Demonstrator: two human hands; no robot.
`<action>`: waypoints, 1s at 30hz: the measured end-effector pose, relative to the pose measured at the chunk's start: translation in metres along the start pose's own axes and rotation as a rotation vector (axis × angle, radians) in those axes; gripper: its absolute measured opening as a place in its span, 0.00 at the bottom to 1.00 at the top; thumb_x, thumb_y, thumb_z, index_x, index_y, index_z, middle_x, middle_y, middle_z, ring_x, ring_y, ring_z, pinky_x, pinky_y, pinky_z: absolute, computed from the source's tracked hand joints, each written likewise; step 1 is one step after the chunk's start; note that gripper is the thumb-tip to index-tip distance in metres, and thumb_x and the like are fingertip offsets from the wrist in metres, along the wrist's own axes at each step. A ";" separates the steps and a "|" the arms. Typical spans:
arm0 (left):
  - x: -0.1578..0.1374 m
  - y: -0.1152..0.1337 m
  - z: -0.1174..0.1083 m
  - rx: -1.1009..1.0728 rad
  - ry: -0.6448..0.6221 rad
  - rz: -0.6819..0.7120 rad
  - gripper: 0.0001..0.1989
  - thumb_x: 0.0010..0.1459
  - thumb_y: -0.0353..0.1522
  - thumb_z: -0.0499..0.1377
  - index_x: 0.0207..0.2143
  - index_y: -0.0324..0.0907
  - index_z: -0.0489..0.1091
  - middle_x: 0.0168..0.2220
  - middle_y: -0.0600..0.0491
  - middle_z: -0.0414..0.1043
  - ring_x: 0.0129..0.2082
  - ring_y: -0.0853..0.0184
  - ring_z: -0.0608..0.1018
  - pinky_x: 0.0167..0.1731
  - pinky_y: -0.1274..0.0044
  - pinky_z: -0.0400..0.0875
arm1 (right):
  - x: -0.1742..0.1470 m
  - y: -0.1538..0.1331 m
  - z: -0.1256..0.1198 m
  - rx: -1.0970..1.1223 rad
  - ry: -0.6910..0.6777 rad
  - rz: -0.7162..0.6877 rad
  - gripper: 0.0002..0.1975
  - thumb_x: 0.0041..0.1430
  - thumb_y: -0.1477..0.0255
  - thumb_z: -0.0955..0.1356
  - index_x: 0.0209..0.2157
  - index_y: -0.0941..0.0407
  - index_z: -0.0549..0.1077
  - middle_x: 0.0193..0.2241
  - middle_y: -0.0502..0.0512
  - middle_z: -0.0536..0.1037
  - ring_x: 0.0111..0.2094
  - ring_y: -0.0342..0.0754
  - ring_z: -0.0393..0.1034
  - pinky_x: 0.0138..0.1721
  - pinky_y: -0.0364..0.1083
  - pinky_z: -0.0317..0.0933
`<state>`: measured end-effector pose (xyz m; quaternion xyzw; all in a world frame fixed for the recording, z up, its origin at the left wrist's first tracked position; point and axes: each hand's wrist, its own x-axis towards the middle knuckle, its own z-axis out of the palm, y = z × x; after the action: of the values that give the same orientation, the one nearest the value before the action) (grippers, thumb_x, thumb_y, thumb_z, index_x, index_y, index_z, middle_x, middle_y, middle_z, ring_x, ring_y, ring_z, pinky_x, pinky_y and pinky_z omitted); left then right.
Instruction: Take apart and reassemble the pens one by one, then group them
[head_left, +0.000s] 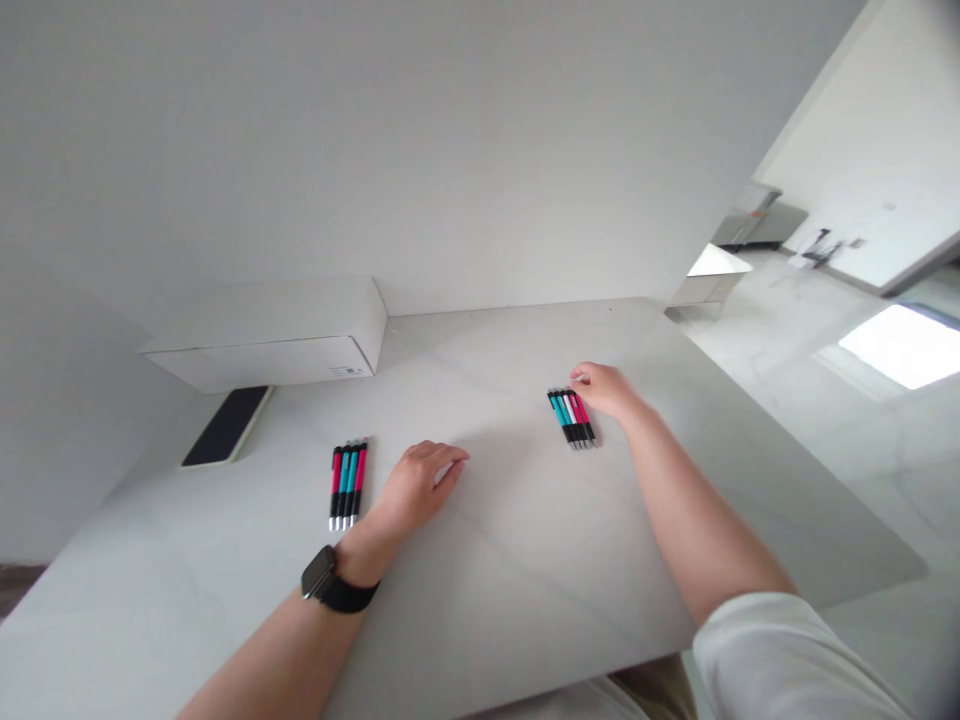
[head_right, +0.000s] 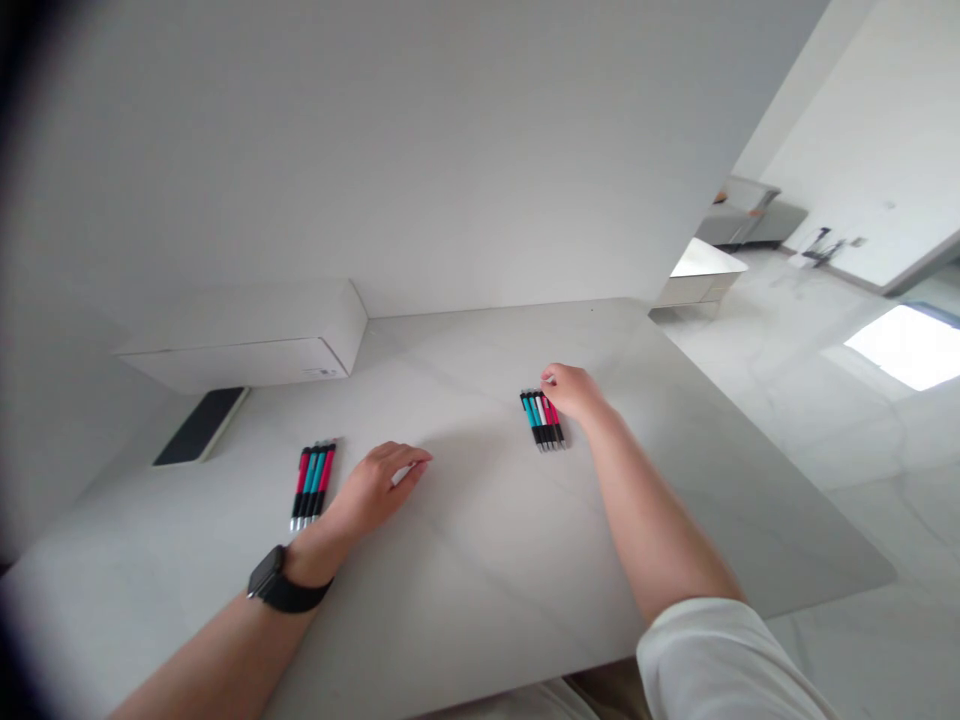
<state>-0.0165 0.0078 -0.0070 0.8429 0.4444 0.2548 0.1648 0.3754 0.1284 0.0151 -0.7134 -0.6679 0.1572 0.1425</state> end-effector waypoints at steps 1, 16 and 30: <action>0.000 0.001 -0.001 0.016 0.008 -0.007 0.12 0.72 0.35 0.54 0.49 0.48 0.76 0.44 0.50 0.81 0.45 0.60 0.80 0.49 0.66 0.73 | -0.004 -0.007 -0.001 0.011 0.001 -0.046 0.12 0.65 0.64 0.70 0.47 0.51 0.81 0.41 0.54 0.85 0.39 0.49 0.77 0.38 0.44 0.63; -0.016 -0.052 -0.054 0.520 0.036 -0.608 0.09 0.65 0.39 0.59 0.40 0.45 0.74 0.40 0.44 0.77 0.38 0.53 0.79 0.36 0.68 0.72 | -0.074 -0.101 0.049 0.166 -0.471 -0.476 0.13 0.65 0.62 0.70 0.49 0.46 0.79 0.37 0.51 0.85 0.35 0.50 0.78 0.38 0.46 0.65; -0.017 -0.063 -0.067 0.568 -0.076 -0.712 0.11 0.61 0.40 0.60 0.42 0.45 0.75 0.43 0.43 0.79 0.41 0.54 0.80 0.38 0.69 0.73 | -0.071 -0.097 0.054 0.166 -0.465 -0.492 0.13 0.65 0.63 0.69 0.49 0.48 0.79 0.38 0.52 0.85 0.36 0.49 0.78 0.39 0.45 0.65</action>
<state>-0.1056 0.0320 0.0113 0.6580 0.7525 0.0194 0.0206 0.2608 0.0635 0.0086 -0.4622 -0.8192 0.3304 0.0777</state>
